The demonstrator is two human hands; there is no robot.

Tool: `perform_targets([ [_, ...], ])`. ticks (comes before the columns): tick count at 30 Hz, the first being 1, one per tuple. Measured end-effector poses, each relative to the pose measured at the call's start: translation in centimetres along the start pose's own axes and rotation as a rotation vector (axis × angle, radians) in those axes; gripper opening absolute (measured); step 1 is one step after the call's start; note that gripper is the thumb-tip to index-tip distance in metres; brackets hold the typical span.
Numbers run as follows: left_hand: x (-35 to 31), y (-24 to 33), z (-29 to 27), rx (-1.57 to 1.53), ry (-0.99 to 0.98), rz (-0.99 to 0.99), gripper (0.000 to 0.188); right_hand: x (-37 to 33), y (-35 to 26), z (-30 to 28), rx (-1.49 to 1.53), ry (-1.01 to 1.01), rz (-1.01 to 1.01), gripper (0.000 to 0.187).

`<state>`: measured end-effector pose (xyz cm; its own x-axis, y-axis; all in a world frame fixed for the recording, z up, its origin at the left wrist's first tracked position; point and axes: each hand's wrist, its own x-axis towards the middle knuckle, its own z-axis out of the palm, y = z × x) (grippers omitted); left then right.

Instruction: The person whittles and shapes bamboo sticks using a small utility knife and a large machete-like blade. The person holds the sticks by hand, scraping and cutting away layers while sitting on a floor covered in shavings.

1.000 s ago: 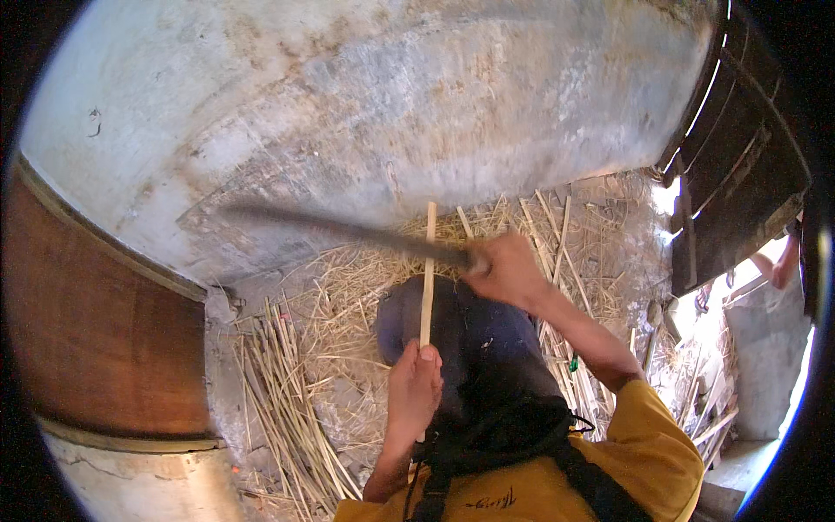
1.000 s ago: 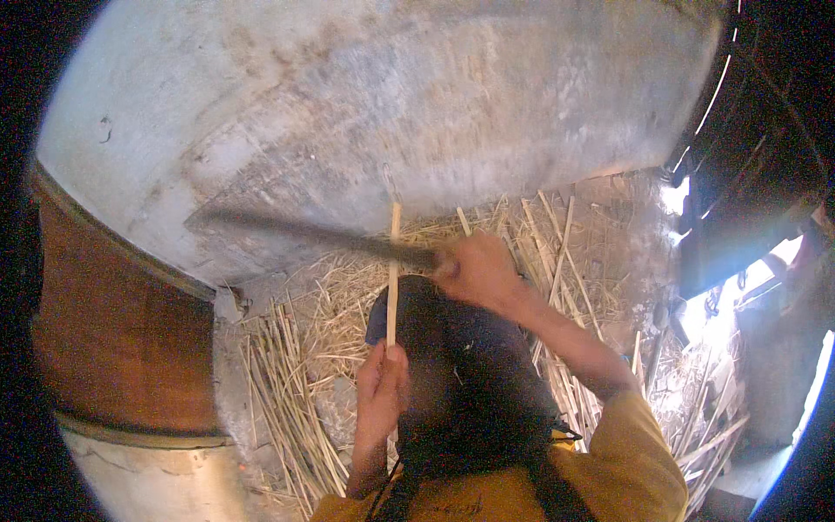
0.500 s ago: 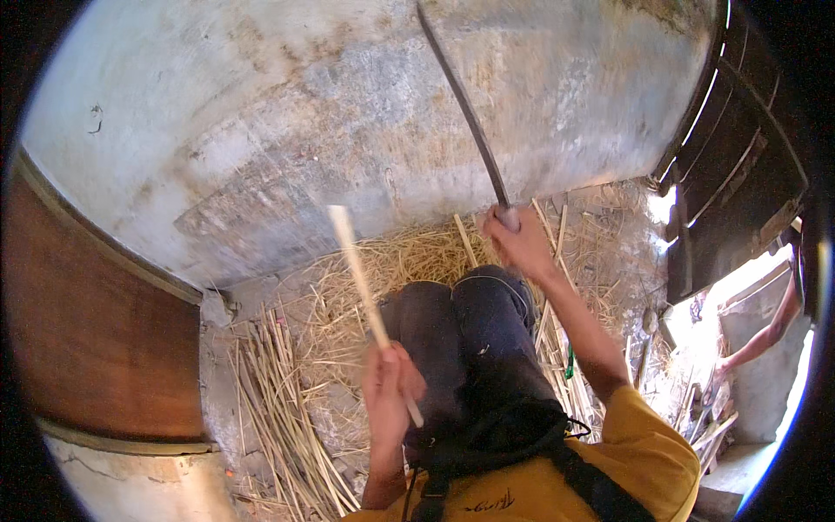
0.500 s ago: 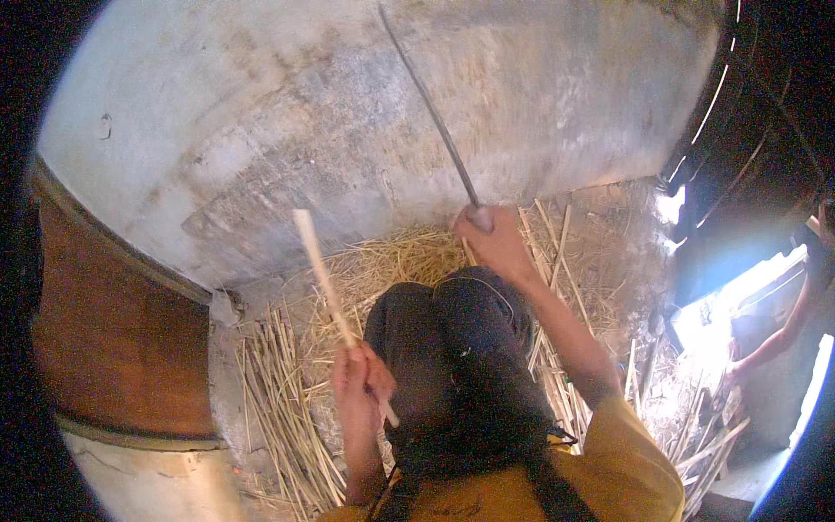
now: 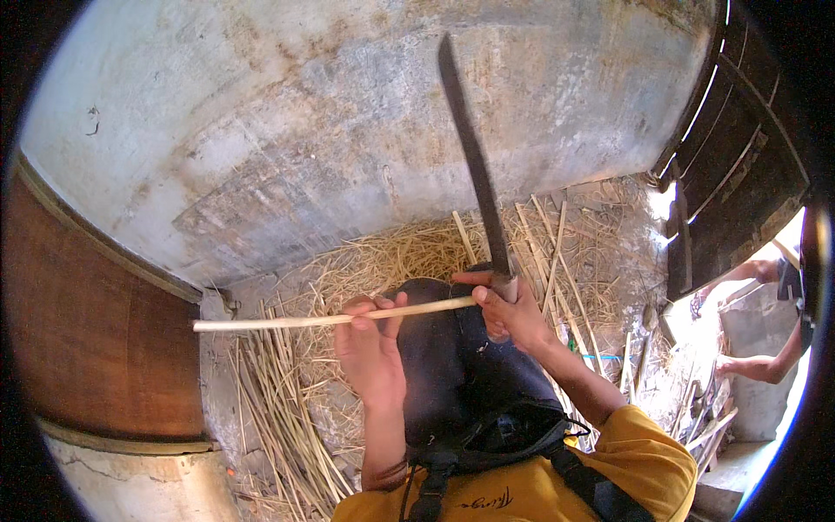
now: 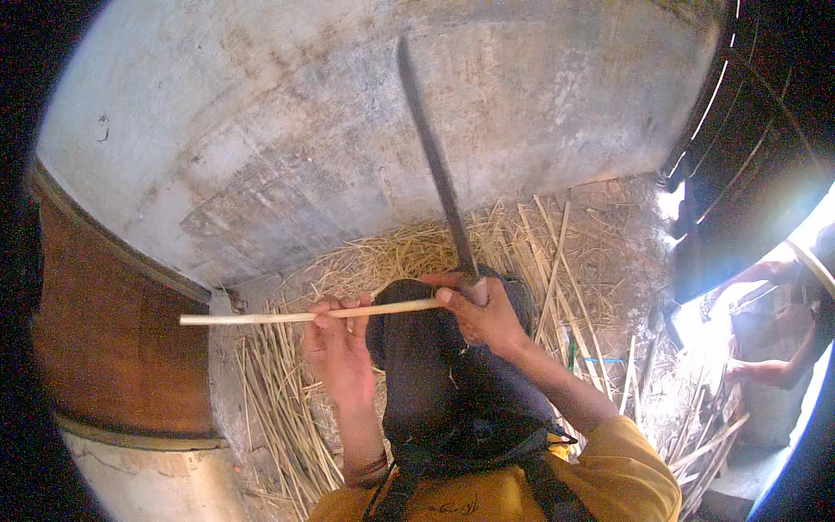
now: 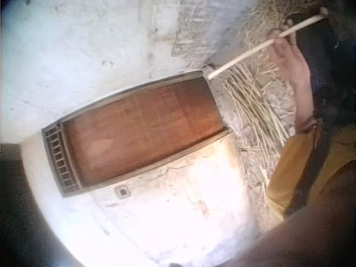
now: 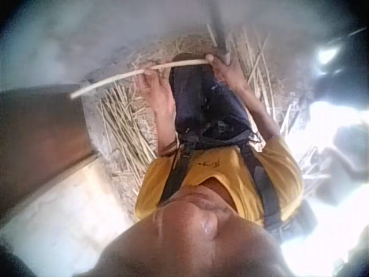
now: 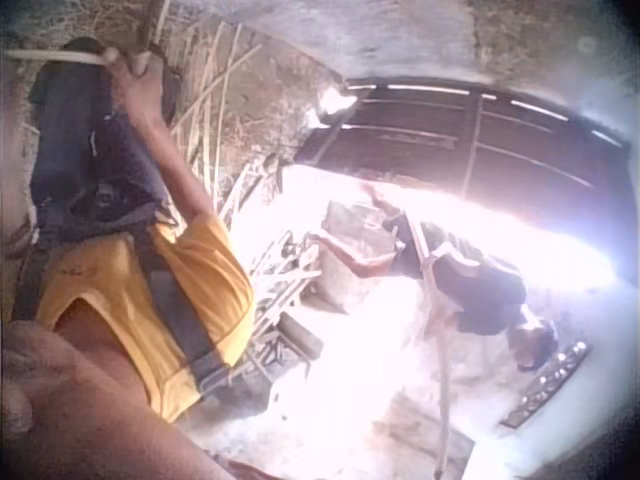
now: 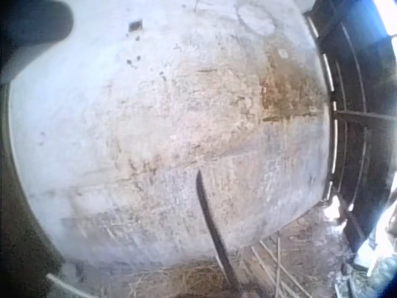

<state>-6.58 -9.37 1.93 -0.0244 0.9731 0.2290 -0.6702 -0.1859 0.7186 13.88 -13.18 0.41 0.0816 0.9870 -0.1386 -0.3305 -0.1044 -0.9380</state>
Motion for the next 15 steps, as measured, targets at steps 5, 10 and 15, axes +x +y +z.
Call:
perform_targets([
  [5,-1.1,-0.5,-0.1,0.036,-0.049,-0.018,0.022,0.5,0.0,0.0,0.110,0.090,-0.057,0.025],
  [10,-1.2,-0.9,-0.3,0.016,-0.026,-0.007,0.029,0.7,-0.8,-0.8,0.239,0.093,-0.069,0.023],
  [15,-1.5,-1.0,-0.5,0.026,-0.027,-0.050,0.033,0.9,-1.0,-0.6,0.271,0.099,-0.067,0.021],
])
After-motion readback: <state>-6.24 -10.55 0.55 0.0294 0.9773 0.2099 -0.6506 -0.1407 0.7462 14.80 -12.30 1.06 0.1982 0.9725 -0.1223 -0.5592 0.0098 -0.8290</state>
